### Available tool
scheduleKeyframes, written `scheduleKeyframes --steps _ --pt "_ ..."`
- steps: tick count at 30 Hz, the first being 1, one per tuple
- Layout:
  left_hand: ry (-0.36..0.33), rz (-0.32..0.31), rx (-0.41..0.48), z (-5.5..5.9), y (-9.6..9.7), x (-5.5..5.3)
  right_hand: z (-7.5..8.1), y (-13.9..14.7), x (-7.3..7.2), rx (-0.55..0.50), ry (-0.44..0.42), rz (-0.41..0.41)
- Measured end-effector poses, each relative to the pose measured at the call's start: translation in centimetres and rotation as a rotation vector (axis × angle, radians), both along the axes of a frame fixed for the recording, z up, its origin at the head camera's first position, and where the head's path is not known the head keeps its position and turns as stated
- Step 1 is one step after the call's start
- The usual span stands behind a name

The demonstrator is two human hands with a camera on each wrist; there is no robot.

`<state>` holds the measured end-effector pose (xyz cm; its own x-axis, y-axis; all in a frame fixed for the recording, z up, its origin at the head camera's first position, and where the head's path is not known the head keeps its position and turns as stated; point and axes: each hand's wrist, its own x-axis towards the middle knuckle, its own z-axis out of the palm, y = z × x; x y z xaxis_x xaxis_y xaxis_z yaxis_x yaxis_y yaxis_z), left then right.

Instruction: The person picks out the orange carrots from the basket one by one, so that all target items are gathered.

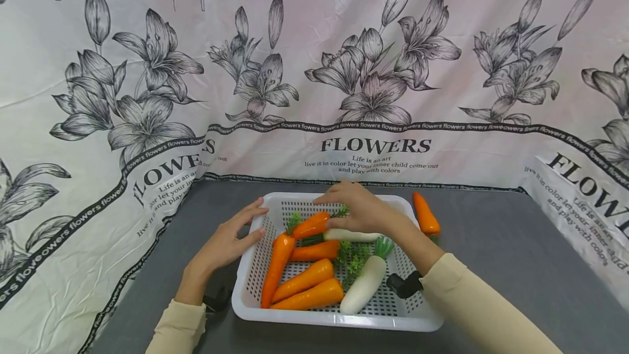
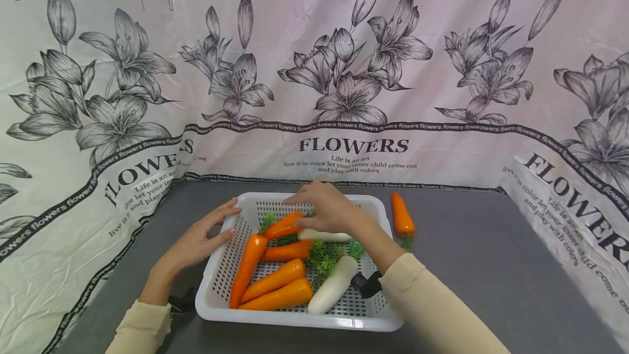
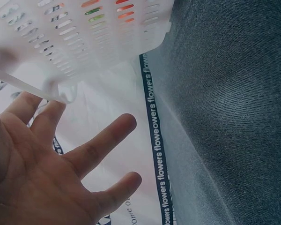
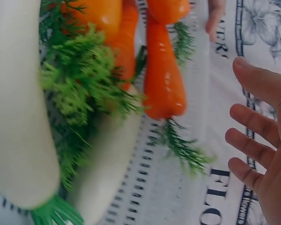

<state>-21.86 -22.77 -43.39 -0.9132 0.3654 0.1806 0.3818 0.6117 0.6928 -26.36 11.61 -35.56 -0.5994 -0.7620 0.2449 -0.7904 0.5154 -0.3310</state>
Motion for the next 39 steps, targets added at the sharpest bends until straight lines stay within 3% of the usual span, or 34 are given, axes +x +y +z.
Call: scheduleKeyframes --steps 10,15,22,30,39 --pt "0.004 -0.002 -0.001 0.1 0.1 0.1 -2.8 -1.1 -0.5 0.073 -0.118 -0.022" --pt "0.005 0.000 0.001 0.1 0.1 0.2 -3.2 -1.2 -0.7 0.052 -0.121 -0.003" --pt "0.000 0.001 0.008 0.1 0.0 0.2 -3.9 -1.2 -0.9 0.045 -0.210 -0.023" --pt "-0.003 -0.003 0.008 0.1 0.1 0.0 -4.8 -1.1 -0.9 0.072 -0.218 -0.011" --pt "-0.029 0.000 0.018 0.1 0.1 0.0 -4.9 -1.0 -0.8 0.051 -0.355 0.023"
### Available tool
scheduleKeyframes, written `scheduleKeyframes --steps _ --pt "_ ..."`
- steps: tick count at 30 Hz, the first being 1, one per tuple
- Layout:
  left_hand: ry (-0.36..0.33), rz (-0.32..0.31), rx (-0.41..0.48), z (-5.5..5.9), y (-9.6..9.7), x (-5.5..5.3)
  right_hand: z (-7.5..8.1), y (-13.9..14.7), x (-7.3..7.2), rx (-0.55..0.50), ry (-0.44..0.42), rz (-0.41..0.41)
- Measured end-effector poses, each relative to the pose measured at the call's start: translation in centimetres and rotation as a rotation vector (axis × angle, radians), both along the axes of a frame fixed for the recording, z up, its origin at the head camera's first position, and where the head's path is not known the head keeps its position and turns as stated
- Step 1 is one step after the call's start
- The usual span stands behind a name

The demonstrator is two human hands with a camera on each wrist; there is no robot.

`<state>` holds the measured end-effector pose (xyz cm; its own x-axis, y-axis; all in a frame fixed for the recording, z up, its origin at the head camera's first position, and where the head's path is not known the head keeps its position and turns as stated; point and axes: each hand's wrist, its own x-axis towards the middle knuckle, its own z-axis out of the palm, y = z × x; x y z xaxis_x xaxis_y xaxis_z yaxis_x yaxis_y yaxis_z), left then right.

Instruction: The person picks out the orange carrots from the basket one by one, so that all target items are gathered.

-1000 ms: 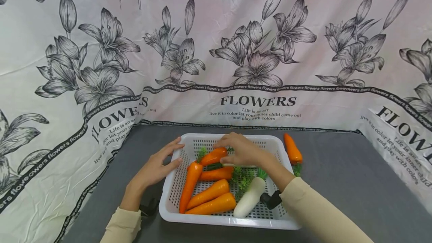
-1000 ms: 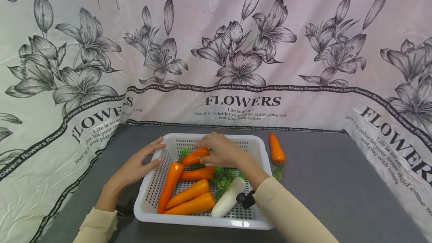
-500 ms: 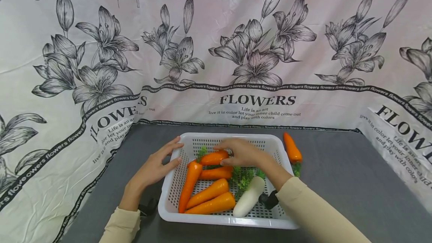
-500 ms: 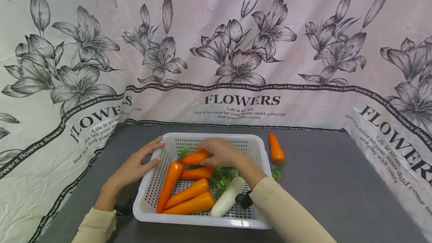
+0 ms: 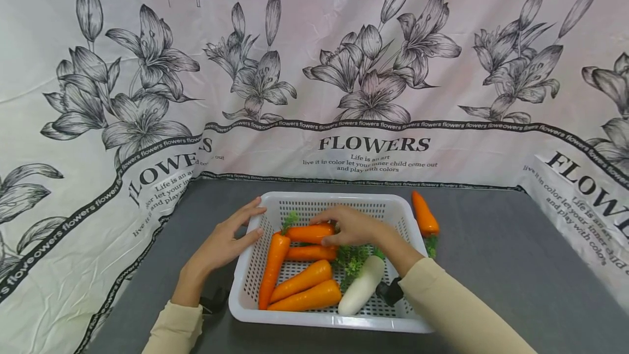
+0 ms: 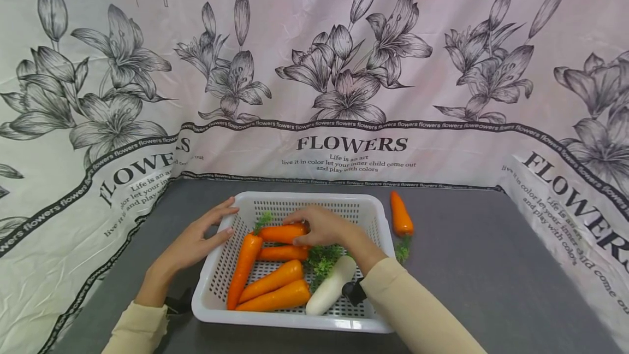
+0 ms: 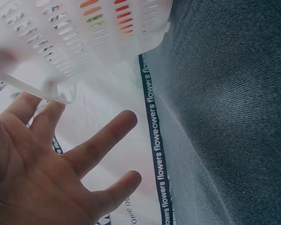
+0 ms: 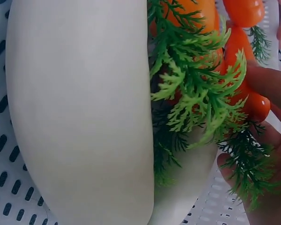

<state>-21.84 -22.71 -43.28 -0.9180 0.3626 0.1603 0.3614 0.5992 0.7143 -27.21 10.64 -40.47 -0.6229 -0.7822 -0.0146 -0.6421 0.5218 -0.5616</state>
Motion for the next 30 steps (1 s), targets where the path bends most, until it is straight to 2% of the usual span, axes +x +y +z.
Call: scheduleKeyframes --steps 8,14,21,30 --pt "-0.003 -0.007 0.003 -0.1 0.0 0.1 -0.5 0.4 0.0 0.000 0.020 -0.034" --pt "-0.023 -0.014 0.022 -0.1 0.0 0.2 -0.4 0.8 0.0 -0.050 0.012 -0.084" --pt "-0.007 -0.008 0.007 0.1 0.1 0.2 -0.1 1.0 -0.1 -0.187 0.012 -0.144" --pt "0.005 -0.005 -0.004 0.1 0.1 0.2 0.5 1.5 0.1 -0.381 0.063 -0.230"
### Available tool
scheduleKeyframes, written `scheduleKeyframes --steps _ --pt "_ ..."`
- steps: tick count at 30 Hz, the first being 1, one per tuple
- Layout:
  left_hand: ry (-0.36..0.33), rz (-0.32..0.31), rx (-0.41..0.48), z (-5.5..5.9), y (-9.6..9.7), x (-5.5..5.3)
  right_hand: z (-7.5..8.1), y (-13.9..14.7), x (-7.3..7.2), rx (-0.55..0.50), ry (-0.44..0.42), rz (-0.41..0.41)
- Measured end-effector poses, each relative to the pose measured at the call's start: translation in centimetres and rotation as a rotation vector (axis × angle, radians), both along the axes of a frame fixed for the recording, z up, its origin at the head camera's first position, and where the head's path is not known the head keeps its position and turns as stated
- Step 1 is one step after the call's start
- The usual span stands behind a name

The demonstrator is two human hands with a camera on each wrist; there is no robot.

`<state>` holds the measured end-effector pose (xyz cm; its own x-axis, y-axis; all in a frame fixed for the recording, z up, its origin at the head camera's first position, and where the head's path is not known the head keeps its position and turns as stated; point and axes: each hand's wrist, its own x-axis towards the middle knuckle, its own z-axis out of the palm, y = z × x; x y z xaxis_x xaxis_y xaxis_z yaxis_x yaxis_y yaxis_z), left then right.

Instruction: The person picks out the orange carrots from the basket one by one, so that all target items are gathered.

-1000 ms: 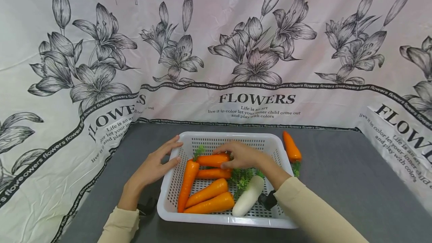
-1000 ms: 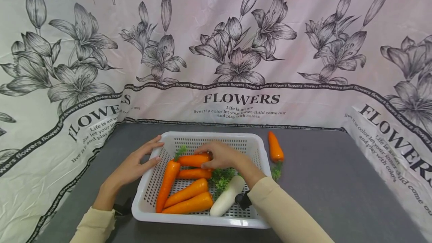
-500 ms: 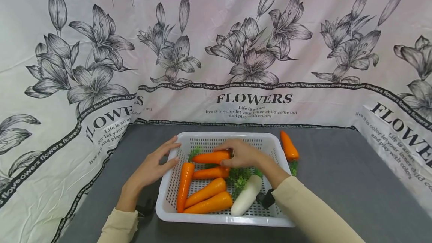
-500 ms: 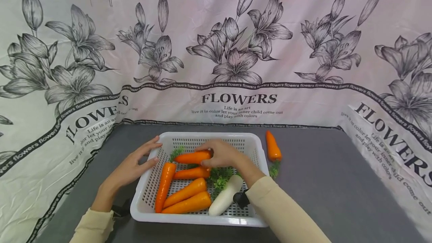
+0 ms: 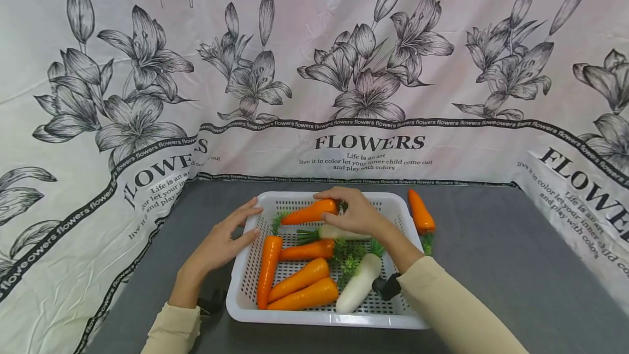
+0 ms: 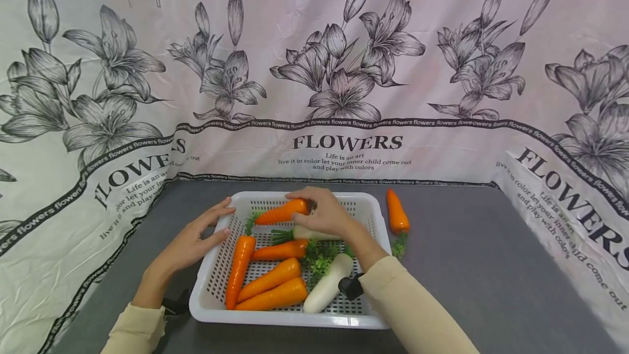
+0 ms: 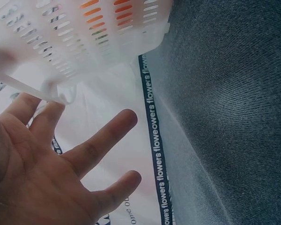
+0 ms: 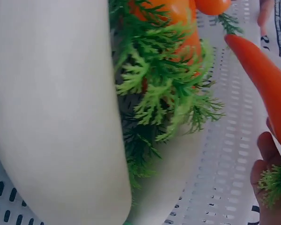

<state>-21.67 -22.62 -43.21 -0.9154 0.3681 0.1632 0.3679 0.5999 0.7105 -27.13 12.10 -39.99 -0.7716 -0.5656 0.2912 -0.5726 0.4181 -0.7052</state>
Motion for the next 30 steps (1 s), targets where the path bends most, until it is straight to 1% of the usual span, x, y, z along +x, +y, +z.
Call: scheduleKeyframes --steps 3,6,8,10,12,15,18,22,26,30 --pt "-0.007 -0.003 0.004 -0.05 -0.05 -0.04 0.14 -0.02 -0.05 -0.108 -0.014 -0.036" --pt "-0.006 -0.003 0.002 -0.10 -0.10 -0.09 0.21 -0.10 -0.13 -0.172 -0.020 -0.097" --pt "-0.001 -0.002 -0.002 -0.12 -0.12 -0.12 0.22 -0.16 -0.18 -0.174 -0.009 -0.142" --pt "0.002 -0.001 -0.004 -0.12 -0.12 -0.13 0.14 -0.17 -0.25 -0.141 0.009 -0.175" --pt "0.002 -0.001 -0.006 -0.11 -0.11 -0.12 0.04 -0.20 -0.32 -0.100 0.020 -0.176" --pt "0.005 0.002 -0.014 -0.10 -0.09 -0.09 -0.16 -0.22 -0.48 -0.034 0.035 -0.143" --pt "0.004 0.002 -0.014 -0.07 -0.05 -0.14 -0.25 -0.20 -0.59 0.015 0.068 -0.112" --pt "0.000 0.000 -0.012 -0.08 -0.01 -0.21 -0.20 -0.13 -0.58 0.056 0.137 -0.091" --pt "0.002 0.003 -0.017 -0.12 0.00 -0.21 -0.15 -0.07 -0.56 0.055 0.170 -0.087" --pt "0.000 0.004 -0.011 -0.12 -0.01 -0.16 -0.09 -0.08 -0.60 0.016 0.167 -0.093"
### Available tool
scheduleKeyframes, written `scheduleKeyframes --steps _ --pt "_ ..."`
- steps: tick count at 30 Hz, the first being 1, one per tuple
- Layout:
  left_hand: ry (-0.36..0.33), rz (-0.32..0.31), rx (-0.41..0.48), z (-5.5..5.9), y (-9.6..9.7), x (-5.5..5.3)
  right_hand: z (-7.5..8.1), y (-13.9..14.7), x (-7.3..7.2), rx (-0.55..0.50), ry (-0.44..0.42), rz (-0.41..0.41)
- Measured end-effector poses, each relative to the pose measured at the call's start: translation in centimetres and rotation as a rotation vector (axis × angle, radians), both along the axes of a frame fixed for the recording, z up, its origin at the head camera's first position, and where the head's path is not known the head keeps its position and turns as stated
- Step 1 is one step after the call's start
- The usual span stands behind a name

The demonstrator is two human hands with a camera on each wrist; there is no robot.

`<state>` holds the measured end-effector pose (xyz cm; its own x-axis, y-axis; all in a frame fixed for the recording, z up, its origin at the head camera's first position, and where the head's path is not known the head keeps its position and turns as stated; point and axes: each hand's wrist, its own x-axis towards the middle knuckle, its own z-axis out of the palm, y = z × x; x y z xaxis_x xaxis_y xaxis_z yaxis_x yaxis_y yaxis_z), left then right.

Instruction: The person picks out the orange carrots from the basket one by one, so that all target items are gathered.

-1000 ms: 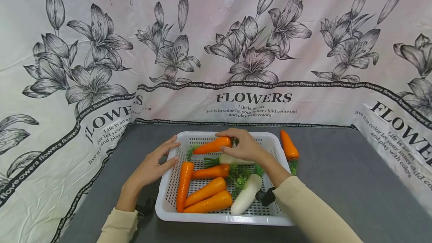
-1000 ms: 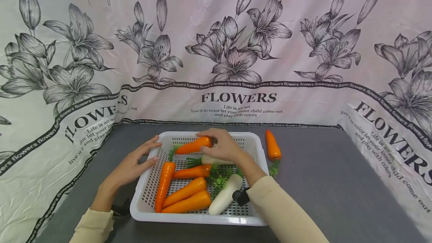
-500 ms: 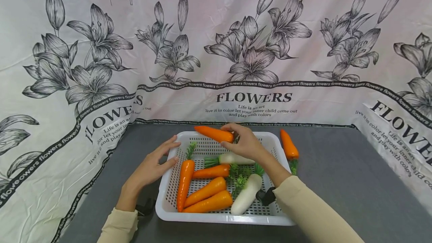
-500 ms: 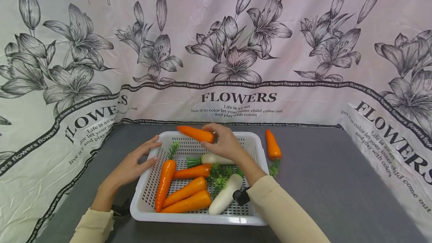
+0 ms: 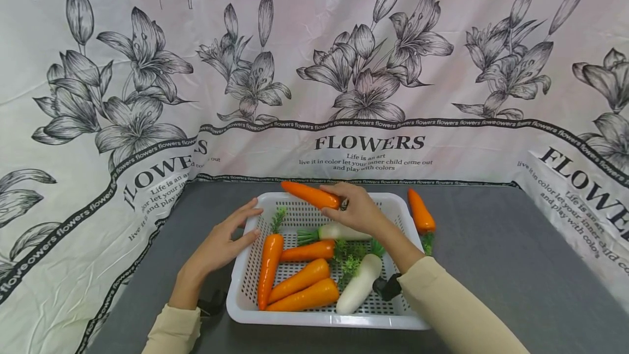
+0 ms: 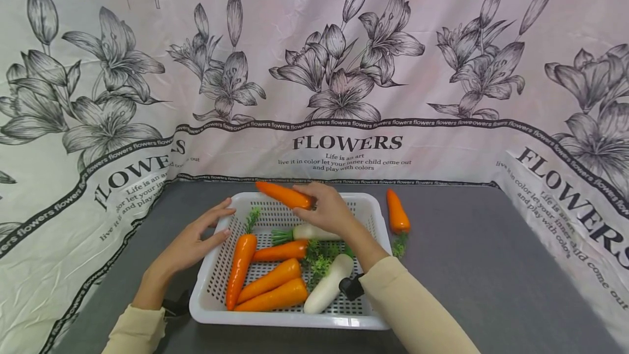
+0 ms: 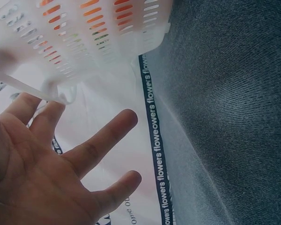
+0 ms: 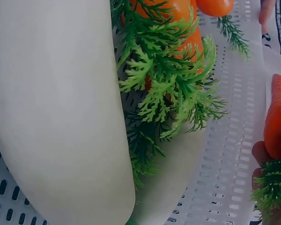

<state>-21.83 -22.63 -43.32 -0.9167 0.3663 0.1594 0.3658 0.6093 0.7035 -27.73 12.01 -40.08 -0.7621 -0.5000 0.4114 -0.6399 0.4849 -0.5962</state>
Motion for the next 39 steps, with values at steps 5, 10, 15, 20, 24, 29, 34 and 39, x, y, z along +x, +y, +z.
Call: scheduleKeyframes --steps 5,10,15,20,24,29,34,39 --pt "-0.002 -0.002 0.009 0.0 0.0 0.0 0.6 0.1 -0.1 -0.072 -0.022 -0.052" --pt "0.004 -0.005 0.009 0.0 0.0 0.1 1.9 0.6 -0.3 -0.187 -0.063 -0.107" --pt "0.003 -0.007 0.010 0.1 0.1 0.1 3.5 2.1 -0.4 -0.240 -0.059 -0.192" --pt "0.001 -0.007 0.009 -0.1 0.0 -0.1 4.3 4.6 -0.5 -0.280 0.009 -0.287" --pt "-0.007 -0.005 0.012 -0.1 0.0 0.0 4.7 7.2 -0.3 -0.320 0.053 -0.382" --pt "-0.002 0.006 0.006 0.0 0.0 0.1 4.6 10.8 0.1 -0.331 0.018 -0.524" --pt "0.004 0.005 -0.001 0.1 0.1 0.2 3.8 14.1 0.5 -0.307 -0.037 -0.663" --pt "-0.005 0.003 0.009 0.1 0.1 0.2 2.1 16.6 1.3 -0.307 -0.079 -0.738"
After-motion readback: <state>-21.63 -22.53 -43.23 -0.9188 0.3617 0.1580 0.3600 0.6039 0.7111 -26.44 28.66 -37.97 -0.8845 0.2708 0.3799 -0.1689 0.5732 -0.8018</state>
